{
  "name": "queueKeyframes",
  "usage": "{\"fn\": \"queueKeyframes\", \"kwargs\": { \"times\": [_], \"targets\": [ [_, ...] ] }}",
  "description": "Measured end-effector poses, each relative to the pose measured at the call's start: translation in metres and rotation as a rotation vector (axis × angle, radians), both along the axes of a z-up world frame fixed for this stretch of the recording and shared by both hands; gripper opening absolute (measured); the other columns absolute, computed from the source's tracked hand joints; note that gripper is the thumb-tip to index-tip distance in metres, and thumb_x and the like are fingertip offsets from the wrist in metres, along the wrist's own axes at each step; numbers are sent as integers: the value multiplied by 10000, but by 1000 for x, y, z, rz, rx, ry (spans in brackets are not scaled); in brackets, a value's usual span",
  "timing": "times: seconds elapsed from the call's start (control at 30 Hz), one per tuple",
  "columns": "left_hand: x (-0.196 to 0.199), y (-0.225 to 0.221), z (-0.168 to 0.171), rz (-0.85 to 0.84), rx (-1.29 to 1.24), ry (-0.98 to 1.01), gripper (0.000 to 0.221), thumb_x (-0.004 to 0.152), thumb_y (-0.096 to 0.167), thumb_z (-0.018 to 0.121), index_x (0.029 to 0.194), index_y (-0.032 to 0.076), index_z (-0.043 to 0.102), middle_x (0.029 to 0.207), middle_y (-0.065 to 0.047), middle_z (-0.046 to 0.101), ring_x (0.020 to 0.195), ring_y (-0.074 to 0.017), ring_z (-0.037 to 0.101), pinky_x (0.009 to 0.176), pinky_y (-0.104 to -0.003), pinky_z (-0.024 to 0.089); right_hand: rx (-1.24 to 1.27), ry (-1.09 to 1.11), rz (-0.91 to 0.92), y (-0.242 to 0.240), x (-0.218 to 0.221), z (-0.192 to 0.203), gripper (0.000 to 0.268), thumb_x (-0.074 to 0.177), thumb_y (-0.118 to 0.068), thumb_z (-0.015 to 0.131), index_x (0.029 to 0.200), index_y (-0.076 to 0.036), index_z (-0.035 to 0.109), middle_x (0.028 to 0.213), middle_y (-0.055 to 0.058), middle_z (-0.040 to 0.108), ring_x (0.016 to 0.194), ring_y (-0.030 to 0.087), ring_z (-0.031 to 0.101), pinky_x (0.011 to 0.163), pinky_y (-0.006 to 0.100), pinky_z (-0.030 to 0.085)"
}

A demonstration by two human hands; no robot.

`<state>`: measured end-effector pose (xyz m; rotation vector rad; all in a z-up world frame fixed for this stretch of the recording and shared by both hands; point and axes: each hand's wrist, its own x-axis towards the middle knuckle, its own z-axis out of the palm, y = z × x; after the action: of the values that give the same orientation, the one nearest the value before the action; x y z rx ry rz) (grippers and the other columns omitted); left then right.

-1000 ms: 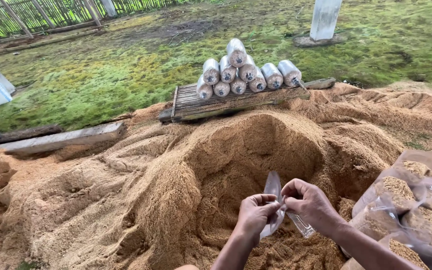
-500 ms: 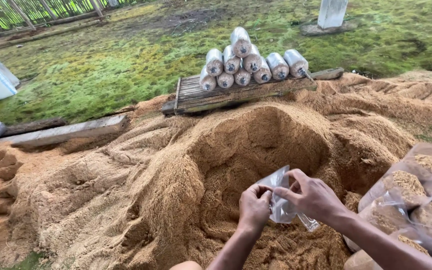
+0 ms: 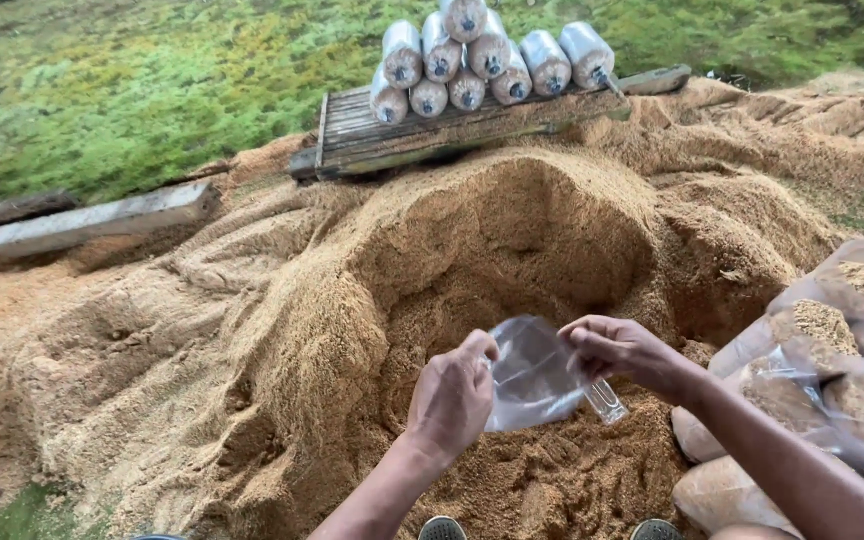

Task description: Filling plastic bags with rice husks from a large pile using a plastic scoop at a steady pace.

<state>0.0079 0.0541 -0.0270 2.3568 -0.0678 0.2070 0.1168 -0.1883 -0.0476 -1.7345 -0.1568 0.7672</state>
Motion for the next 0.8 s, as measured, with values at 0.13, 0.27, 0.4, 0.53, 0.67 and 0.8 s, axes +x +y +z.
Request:
{"fn": "queueKeyframes", "kwargs": {
  "times": [0.13,0.27,0.4,0.53,0.67,0.8],
  "targets": [
    [-3,-2,15,-40,94,96,140,884,27,649,926,70,775,792,-108,783,468,-134,668,384,-194,556,-235,3,-148,-18,2,-70,330,1019,-247,514,1180,-19,690,916,159,723,745,222,628,652,351,558],
    [0,0,12,-11,231,294,178,915,74,628,1038,75,757,871,-147,773,506,-154,707,464,-174,617,-891,-99,138,-53,11,-199,771,914,-464,688,1512,-105,358,1489,140,497,557,61,629,619,232,652],
    [1,-6,9,-55,436,393,168,890,98,577,952,9,705,756,-143,731,448,-152,651,385,-193,556,-910,-131,32,-59,10,-257,942,812,-411,826,1550,-163,297,1427,157,531,1131,263,688,983,457,618],
    [8,-13,-1,-103,566,423,211,958,236,572,925,62,685,720,-69,701,483,-144,616,427,-241,538,-954,-129,42,-47,15,-270,791,873,-463,722,1520,-224,334,1375,43,613,1095,180,711,984,431,592],
    [19,-16,-3,-159,587,418,148,954,141,582,984,16,655,693,-50,688,446,-88,563,386,-209,510,-1003,-123,83,-44,20,-280,664,942,-413,629,1507,-249,321,1318,5,661,887,133,753,759,321,641],
    [24,-11,-10,-119,510,378,127,931,61,583,989,-6,674,717,-121,722,445,-111,627,369,-188,548,-1009,-131,62,-45,19,-291,578,923,-401,656,1424,-252,408,1202,-13,713,988,171,734,860,389,616]
  ]
}}
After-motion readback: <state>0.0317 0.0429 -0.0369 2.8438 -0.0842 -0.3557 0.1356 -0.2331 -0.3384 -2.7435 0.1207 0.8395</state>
